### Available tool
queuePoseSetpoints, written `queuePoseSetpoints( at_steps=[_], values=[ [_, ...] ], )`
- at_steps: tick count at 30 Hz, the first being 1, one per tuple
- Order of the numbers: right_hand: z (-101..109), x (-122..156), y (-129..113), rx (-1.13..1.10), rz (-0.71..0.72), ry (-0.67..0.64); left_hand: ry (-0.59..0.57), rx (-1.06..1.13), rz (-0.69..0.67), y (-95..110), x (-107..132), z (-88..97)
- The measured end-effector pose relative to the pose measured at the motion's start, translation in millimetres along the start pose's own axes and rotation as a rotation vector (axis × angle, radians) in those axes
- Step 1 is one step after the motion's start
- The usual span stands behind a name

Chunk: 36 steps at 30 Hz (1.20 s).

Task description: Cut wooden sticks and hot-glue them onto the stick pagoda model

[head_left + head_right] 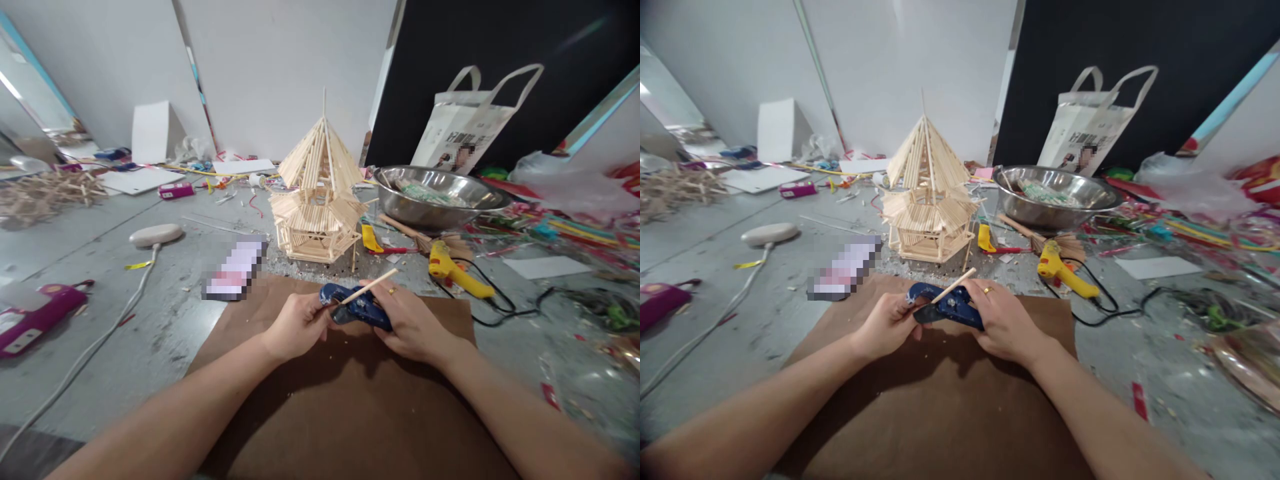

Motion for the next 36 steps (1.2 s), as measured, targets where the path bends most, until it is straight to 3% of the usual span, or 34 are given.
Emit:
queuePoseSetpoints(
  at_steps=[7,29,36],
  values=[
    [0.8,-0.5,0.1,0.007,-0.002,-0.011,-0.047,0.015,-0.005,4.4,-1.2,0.7],
    [-0.8,0.8,1.3,-0.012,-0.005,-0.023,-0.036,0.040,0.043,1.3,-0.5,-1.2],
    [-0.2,-0.8,0.2,-0.039,-0.011,-0.022,-0.074,0.075,0.120,0.5,-0.3,-2.7]
  ],
)
Point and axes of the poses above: each hand's wrist, its own x-axis away from the middle knuckle, its own z-axis out of the back of the hand, y = z × x, the point moved 3 cm from there along -x, towards the middle knuckle, and after that the axes turned 6 degrees about y, right-handed, at the moved point
